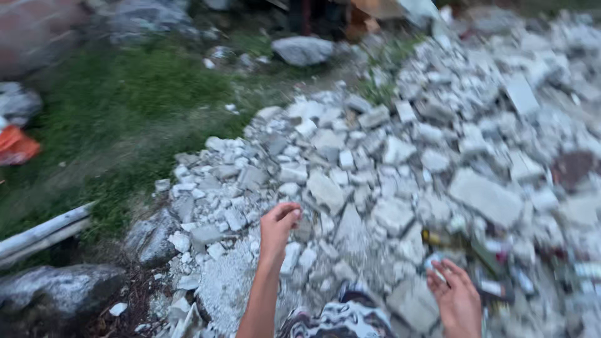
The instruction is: The person picks up glass jars and bottles from the rubble by hand, turns them in their hands, and places them into a sack.
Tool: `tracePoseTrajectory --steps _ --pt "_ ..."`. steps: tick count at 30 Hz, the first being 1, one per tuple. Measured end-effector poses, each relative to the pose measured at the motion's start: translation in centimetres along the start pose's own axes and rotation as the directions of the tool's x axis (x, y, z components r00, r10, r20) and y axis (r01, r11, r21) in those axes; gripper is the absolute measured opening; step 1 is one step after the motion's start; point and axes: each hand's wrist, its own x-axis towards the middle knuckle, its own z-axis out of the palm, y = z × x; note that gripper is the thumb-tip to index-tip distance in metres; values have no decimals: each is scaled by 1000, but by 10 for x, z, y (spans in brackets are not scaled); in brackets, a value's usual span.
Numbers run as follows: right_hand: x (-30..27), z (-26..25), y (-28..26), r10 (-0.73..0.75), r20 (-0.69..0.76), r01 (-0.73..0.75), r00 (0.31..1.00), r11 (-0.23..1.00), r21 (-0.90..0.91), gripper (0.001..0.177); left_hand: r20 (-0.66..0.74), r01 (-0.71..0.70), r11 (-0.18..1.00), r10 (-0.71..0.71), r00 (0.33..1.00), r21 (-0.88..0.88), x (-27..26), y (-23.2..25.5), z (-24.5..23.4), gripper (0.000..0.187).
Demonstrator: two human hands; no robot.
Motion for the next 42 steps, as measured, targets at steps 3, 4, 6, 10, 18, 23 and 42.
tracePoseTrajectory --steps 3,4,6,10,18,23,42 --pt "51 30 -43 37 100 -32 994 998 -50 36 -86 -10 1000 9 996 -6 20 49 1 18" --pt "61 41 -57 97 109 -84 989 989 -119 40 -120 35 999 -39 992 -37 20 61 -3 18" --pt "81 68 -83 54 193 -27 980 990 -138 39 -152 -5 999 -2 988 -44 27 75 -8 19" --pt "80 118 -129 -14 254 75 967 970 -232 39 -141 51 998 -54 988 -29 44 79 4 20" --pt "112 131 -133 18 285 29 958 987 -158 42 -134 -164 983 152 979 -79 140 97 27 18" --pt "182 188 -155 4 232 41 973 981 -189 43 -149 -200 976 186 971 -90 206 117 49 14" --pt "250 330 -189 -49 285 110 957 973 -204 40 -212 -204 940 147 966 -275 333 134 46 29"
